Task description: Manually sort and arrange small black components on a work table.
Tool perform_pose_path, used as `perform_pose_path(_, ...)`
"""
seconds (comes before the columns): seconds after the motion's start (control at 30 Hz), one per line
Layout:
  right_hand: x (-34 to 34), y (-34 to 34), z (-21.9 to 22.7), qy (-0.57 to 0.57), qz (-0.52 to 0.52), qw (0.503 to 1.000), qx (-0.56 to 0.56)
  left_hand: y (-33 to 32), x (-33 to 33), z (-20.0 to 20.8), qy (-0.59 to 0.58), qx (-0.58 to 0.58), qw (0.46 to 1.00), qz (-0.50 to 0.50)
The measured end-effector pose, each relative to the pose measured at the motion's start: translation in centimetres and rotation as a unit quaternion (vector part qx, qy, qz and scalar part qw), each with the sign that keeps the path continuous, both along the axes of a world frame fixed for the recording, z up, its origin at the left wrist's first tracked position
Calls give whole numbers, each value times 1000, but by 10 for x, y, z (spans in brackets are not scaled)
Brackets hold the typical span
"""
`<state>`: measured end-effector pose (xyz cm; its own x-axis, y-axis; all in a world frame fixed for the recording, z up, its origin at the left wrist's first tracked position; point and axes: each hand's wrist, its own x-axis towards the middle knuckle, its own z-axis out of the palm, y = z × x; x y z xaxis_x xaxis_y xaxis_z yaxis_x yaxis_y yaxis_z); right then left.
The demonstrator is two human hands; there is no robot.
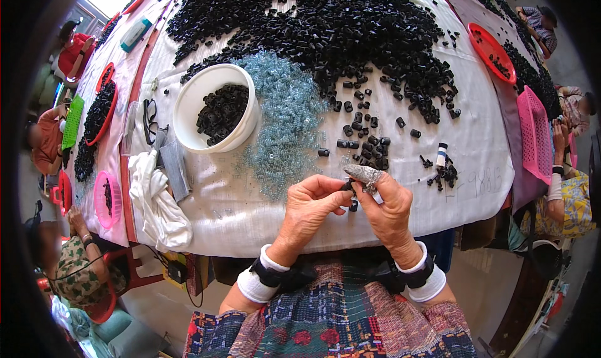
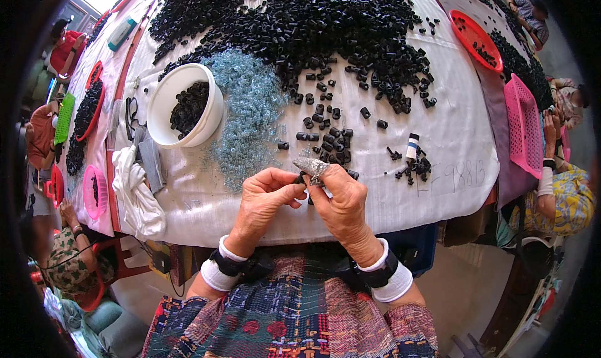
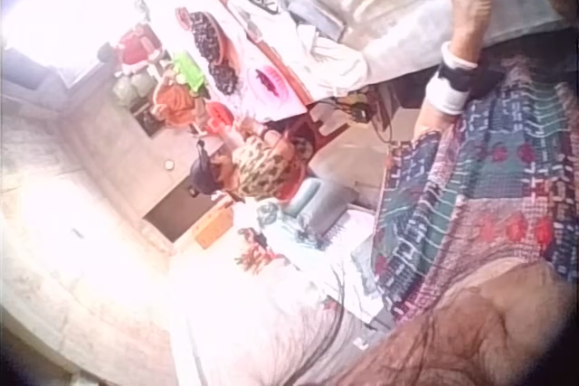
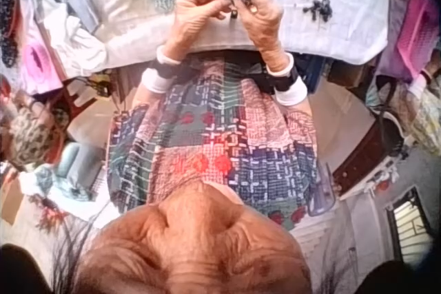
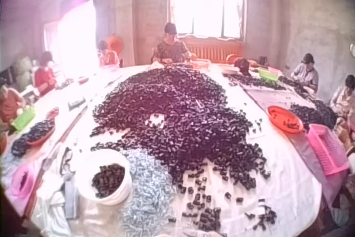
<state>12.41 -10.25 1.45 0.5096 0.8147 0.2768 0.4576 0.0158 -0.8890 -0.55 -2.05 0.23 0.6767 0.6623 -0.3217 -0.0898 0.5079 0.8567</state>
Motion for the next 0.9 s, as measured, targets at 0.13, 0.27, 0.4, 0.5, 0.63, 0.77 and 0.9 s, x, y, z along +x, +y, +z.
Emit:
perform_pose_path(0.13,0,-1,-3,-71,8,997,27,-1,-1,-1,17,-6,1000,4)
perform_pose_path(0.27,0,-3,-5,-70,8,997,8,-1,-1,-3,35,-14,999,-5)
perform_pose_path(0.4,1,-1,-3,-80,7,997,9,2,0,6,62,-43,997,-17)
perform_pose_path(0.5,0,-1,-3,-84,2,996,-2,1,2,7,71,-56,996,-17)
perform_pose_path(0.63,2,-1,-2,-110,12,994,-14,-3,2,4,66,-58,996,-11)
perform_pose_path(0.77,3,2,2,-122,26,992,-21,-1,4,10,80,-70,994,-9)
perform_pose_path(0.9,3,1,0,-112,31,993,-20,1,7,14,100,-81,991,-22)
